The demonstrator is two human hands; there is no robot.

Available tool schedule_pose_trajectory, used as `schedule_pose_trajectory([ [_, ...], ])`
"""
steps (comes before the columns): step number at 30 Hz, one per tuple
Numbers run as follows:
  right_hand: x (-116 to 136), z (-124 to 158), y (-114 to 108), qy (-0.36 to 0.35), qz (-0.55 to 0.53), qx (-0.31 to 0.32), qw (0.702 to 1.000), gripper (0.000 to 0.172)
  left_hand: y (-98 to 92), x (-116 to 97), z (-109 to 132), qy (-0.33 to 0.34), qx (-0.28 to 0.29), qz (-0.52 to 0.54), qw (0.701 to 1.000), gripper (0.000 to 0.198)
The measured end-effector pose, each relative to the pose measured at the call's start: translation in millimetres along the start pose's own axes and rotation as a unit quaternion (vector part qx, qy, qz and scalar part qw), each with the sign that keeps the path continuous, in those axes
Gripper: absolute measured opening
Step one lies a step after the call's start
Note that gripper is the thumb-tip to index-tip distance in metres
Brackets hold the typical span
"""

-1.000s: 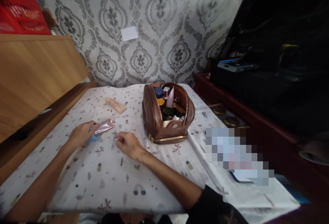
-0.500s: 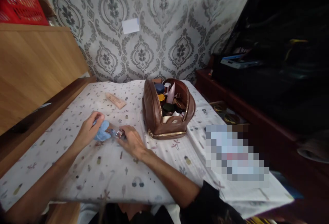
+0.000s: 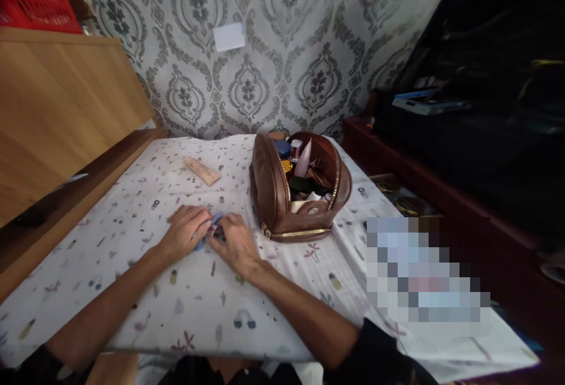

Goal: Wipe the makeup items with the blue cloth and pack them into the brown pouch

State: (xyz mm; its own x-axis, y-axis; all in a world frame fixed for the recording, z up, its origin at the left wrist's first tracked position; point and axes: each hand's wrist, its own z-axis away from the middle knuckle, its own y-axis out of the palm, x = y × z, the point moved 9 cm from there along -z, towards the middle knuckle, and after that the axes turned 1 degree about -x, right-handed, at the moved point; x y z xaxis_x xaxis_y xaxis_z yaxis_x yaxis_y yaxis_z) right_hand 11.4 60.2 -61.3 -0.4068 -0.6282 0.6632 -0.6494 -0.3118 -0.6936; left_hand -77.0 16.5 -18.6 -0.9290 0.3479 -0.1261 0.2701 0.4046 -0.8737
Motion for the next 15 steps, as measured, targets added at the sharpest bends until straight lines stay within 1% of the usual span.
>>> schedule_pose_trajectory([
  [4, 0.0, 0.4, -1.8, -0.001, -0.013, 0.007, 1.0, 0.016, -2.9, 33.7, 1.5, -0.055, 0.018, -0.01, 0.998, 0.032],
  [8, -1.7, 0.6, -5.0, -0.004, -0.043, 0.0, 0.999, 0.018, -6.0, 69.4, 8.6, -0.125, 0.021, -0.016, 0.992, 0.029],
  [11, -4.2, 0.9, -6.3, 0.002, -0.072, -0.001, 0.997, 0.025, -10.0, 84.5, 13.3, -0.172, 0.018, -0.022, 0.985, 0.027],
  [15, -8.1, 3.2, -8.8, 0.026, -0.129, -0.003, 0.991, 0.035, -15.1, 96.3, 20.7, -0.249, 0.019, -0.024, 0.968, 0.034],
])
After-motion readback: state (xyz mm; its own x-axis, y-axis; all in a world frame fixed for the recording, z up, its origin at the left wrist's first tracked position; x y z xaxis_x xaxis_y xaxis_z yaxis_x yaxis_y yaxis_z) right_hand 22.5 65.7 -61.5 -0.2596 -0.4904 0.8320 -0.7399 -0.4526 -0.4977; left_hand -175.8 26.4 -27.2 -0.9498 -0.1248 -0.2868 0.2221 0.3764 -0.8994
